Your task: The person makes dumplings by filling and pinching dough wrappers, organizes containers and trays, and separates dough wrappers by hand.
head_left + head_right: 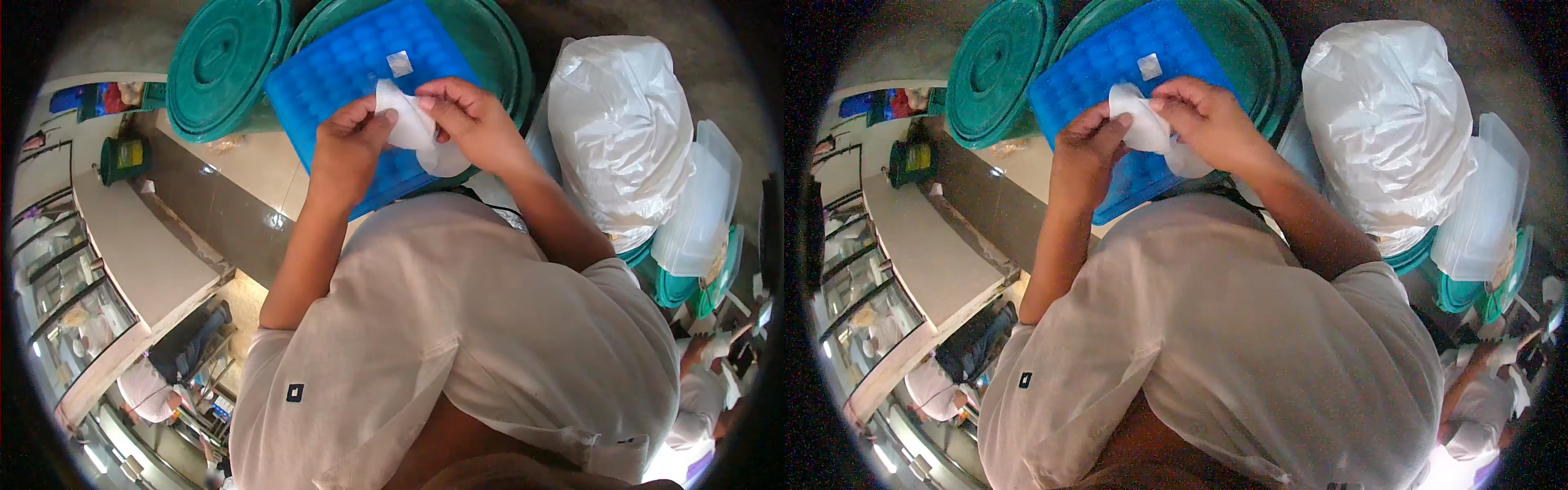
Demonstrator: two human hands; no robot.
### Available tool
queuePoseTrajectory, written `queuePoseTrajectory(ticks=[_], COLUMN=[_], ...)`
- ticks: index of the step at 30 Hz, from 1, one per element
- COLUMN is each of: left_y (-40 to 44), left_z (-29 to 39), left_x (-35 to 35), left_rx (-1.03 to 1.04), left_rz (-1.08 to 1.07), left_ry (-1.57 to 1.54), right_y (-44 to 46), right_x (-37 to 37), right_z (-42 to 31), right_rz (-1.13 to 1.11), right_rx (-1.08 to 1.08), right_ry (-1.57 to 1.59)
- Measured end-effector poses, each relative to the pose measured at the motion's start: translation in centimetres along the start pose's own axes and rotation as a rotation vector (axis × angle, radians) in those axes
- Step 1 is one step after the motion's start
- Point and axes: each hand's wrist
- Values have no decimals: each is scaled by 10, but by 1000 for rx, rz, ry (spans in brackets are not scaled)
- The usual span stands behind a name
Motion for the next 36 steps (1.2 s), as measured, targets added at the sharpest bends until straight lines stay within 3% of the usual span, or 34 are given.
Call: queuePoseTrajectory(ticks=[2, 5, 7, 8, 10, 11, 17, 27, 29, 32, 36], left_y=[1, 1, 1, 1, 2, 3, 9, 9, 9, 10, 5], left_z=[0, 1, 4, 6, 6, 6, 1, 12, 18, 19, 19], left_x=[-2, -5, -11, -14, -17, -18, -26, -36, -40, -41, -25], left_rx=[-16, 1, -23, -51, -77, -105, -198, -14, 46, 41, 7], left_rz=[-3, -31, -21, -13, 21, 54, -3, 190, 203, 249, 113], left_ry=[-108, -126, -128, -130, -221, -313, -442, -433, -363, -138, -88], right_y=[0, 8, 15, 20, 31, 33, 32, 44, 40, 37, 41], right_x=[2, 0, -3, -3, -4, -11, -3, -29, -35, -47, -52], right_z=[-2, 8, 7, 11, 24, 27, 17, 41, 25, 19, 24], right_rz=[-55, -139, -82, -84, 26, -38, -39, -25, 170, 196, 187], right_rx=[-27, -153, 92, 90, 133, 125, 168, 115, 122, 98, 102], right_ry=[75, -111, 78, 78, 473, 564, 840, 859, 742, 512, 458])
Point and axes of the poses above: each hand's wrist, its own y-axis towards the middle knuckle, its own x-axis out of the palm, z = x × y, and after that the axes turned 13 degrees about -y, right-handed
